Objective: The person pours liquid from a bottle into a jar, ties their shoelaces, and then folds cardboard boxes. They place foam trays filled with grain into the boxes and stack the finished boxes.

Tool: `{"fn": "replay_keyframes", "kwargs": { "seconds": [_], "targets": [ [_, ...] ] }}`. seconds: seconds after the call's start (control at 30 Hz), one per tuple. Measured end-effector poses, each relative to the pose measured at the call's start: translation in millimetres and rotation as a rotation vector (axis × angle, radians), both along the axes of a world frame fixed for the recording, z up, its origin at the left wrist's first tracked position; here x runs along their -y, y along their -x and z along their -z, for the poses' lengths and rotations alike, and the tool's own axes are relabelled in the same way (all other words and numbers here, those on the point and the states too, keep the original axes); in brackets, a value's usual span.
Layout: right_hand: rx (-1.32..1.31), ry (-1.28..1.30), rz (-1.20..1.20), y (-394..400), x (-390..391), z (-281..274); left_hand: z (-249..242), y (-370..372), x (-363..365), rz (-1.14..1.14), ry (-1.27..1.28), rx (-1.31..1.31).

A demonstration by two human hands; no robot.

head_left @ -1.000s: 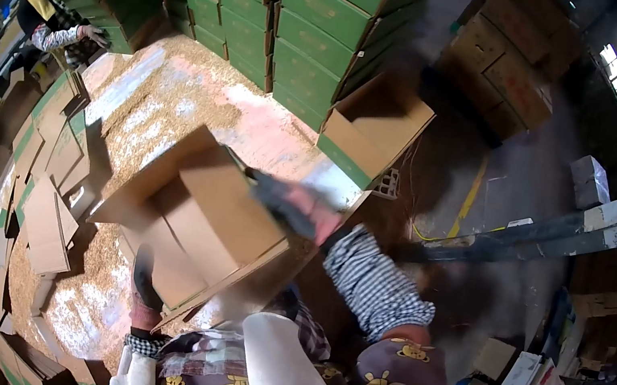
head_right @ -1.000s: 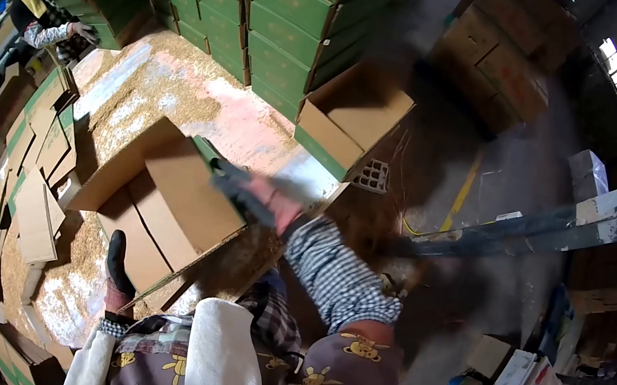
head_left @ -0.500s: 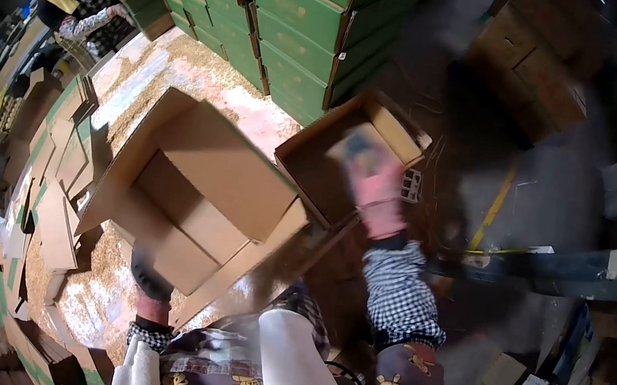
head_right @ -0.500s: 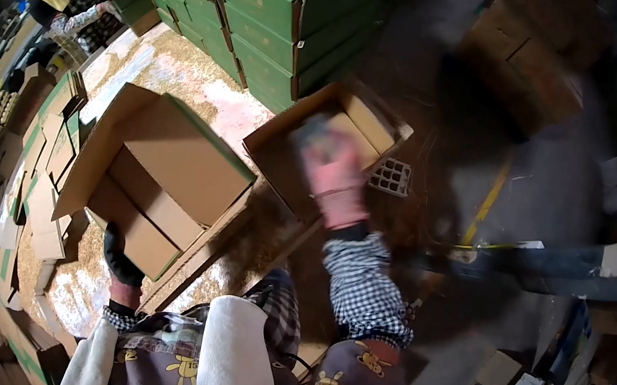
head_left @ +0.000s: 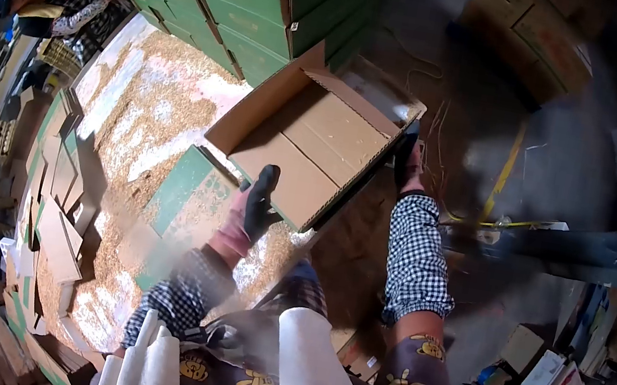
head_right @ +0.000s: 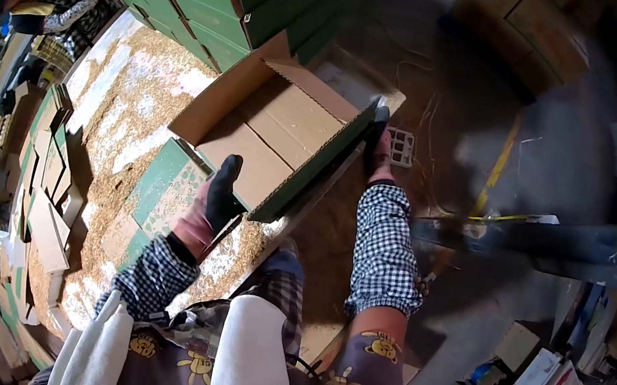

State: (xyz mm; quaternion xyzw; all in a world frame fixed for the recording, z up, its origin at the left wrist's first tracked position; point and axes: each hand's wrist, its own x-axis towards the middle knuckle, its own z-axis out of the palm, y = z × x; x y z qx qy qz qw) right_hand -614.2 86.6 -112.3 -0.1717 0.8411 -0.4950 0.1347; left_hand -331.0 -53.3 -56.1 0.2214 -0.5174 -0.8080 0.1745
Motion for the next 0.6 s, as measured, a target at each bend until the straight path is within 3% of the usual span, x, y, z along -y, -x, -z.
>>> {"fn": "replay_keyframes", "kwargs": {
  "seconds": [0.03,0.07,0.1,0.17,0.23,0.27,0.3,0.33,0.37,0.4,0.43,0.5,0.57,0.6],
  "targets": [
    [0.008,0.001,-0.013,5.4,-3.1,7.2,-9.5,-4.4,1.0,0.136,0.315,-0.183],
    [0.174,0.281,-0.013,12.8,-8.7,24.4,7.2,-10.7,15.8,0.106,1.14,0.047],
    [0.364,0.55,-0.016,19.0,-12.3,49.2,-4.2,-4.7,16.9,0.125,0.182,0.336],
    [0.748,1.068,0.024,25.6,-5.7,73.7,-10.4,-6.4,29.7,0.037,-0.518,0.337],
    [0.41,0.799,0.448,-2.4,-33.3,58.9,-12.9,-56.9,35.7,0.0,-0.365,0.29],
    [0.315,0.604,0.355,-30.3,-59.3,70.1,-3.0,-95.0,37.8,-0.034,0.115,0.401],
    [0.207,0.418,0.263,-61.2,-89.5,87.9,-5.8,-133.6,33.1,-0.102,0.417,0.632],
    [-0.122,-0.046,0.122,-100.2,-107.3,109.2,40.6,-205.0,42.2,-0.033,1.083,0.84],
    [0.153,-0.022,-0.165,-147.8,-87.5,75.8,12.4,-221.9,25.4,0.191,0.912,1.489],
    [0.445,-0.015,-0.455,-208.9,-62.4,35.9,27.0,-260.9,13.0,0.341,0.78,1.667],
    [0.375,0.045,-0.638,-248.4,-40.5,27.1,10.5,-280.7,-5.6,0.318,0.769,1.544],
    [-0.425,-0.19,-0.526,-278.6,21.0,25.1,58.8,-345.4,-10.4,0.279,1.136,1.458],
    [-0.006,-0.287,-0.413,-292.4,75.4,74.4,58.1,-368.9,-22.0,0.281,1.129,1.419],
    [0.203,-0.251,-0.612,-294.8,84.1,68.6,57.5,-378.0,-24.1,0.295,1.138,1.367]
  ]
}}
